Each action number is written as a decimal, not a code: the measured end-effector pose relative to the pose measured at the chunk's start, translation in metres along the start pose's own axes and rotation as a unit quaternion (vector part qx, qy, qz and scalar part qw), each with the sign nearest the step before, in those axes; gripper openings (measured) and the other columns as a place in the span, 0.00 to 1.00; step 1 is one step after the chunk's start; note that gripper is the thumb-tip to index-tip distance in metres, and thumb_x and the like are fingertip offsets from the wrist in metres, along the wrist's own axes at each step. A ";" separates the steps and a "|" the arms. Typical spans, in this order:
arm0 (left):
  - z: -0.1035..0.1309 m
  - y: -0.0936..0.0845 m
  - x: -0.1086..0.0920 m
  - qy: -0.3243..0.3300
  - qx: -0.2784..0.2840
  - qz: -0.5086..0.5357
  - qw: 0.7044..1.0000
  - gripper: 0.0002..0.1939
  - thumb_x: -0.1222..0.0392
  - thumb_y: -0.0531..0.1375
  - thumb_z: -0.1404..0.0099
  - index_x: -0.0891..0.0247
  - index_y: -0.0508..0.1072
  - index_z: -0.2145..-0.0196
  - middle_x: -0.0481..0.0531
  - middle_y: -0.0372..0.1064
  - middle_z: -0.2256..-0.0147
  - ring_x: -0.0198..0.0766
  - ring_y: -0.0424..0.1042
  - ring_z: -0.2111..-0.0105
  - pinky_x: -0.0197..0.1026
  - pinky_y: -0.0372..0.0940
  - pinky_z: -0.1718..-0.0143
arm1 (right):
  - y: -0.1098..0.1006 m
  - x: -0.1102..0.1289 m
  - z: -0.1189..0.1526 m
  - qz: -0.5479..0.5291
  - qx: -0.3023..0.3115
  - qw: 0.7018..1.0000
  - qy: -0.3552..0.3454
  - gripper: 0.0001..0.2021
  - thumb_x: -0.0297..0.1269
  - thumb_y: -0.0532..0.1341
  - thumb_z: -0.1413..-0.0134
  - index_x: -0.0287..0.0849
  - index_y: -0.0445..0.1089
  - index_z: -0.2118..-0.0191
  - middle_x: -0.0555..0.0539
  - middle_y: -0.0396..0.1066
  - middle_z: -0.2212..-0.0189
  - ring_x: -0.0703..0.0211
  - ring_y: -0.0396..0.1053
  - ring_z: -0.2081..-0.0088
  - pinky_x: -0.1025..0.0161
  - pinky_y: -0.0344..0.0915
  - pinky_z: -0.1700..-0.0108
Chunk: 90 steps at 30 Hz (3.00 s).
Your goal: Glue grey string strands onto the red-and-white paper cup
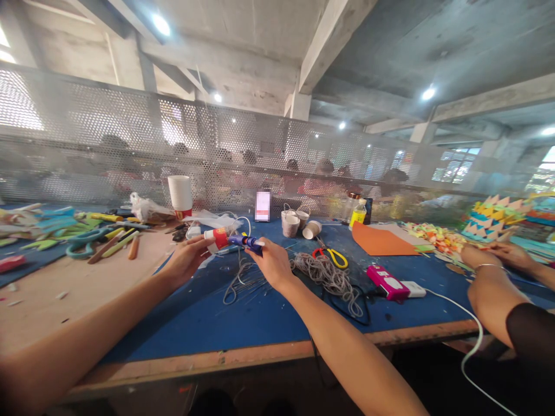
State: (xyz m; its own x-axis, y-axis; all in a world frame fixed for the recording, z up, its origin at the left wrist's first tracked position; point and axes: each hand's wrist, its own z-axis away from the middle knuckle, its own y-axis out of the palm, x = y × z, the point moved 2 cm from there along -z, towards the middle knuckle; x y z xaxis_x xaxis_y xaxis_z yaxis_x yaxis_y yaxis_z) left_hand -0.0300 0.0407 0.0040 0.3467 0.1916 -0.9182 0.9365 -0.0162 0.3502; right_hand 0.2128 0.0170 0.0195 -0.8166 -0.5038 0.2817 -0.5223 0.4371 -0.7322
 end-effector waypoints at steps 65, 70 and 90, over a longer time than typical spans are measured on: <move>0.014 0.016 -0.008 0.002 0.060 -0.040 0.997 0.18 0.52 0.77 0.52 0.65 0.85 0.65 0.59 0.83 0.62 0.48 0.79 0.61 0.45 0.70 0.57 | 0.024 -0.050 -0.003 0.150 0.095 0.972 0.156 0.18 0.33 0.57 0.30 0.37 0.65 0.38 0.31 0.71 0.42 0.40 0.68 0.41 0.46 0.63 0.43; 0.015 0.017 -0.007 -0.004 0.074 -0.032 0.997 0.18 0.53 0.76 0.50 0.66 0.85 0.64 0.60 0.83 0.62 0.48 0.79 0.62 0.46 0.70 0.57 | 0.019 -0.046 -0.005 0.140 0.081 0.977 0.138 0.14 0.32 0.60 0.32 0.40 0.70 0.44 0.34 0.72 0.44 0.40 0.67 0.40 0.44 0.62 0.41; 0.018 0.020 -0.002 -0.027 0.102 -0.054 0.993 0.19 0.52 0.76 0.47 0.65 0.86 0.60 0.61 0.84 0.61 0.49 0.81 0.63 0.48 0.72 0.54 | 0.015 0.001 -0.008 -0.285 0.011 0.957 0.042 0.06 0.40 0.67 0.39 0.43 0.75 0.62 0.49 0.80 0.64 0.59 0.77 0.63 0.63 0.72 0.56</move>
State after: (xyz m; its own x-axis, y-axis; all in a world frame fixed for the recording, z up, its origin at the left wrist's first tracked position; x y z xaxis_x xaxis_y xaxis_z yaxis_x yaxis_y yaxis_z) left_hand -0.0114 0.0226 0.0094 0.2398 0.1495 -0.9593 0.9577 -0.1987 0.2084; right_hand 0.2023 0.0289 0.0133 -0.4168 -0.5944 0.6877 -0.8849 0.0922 -0.4567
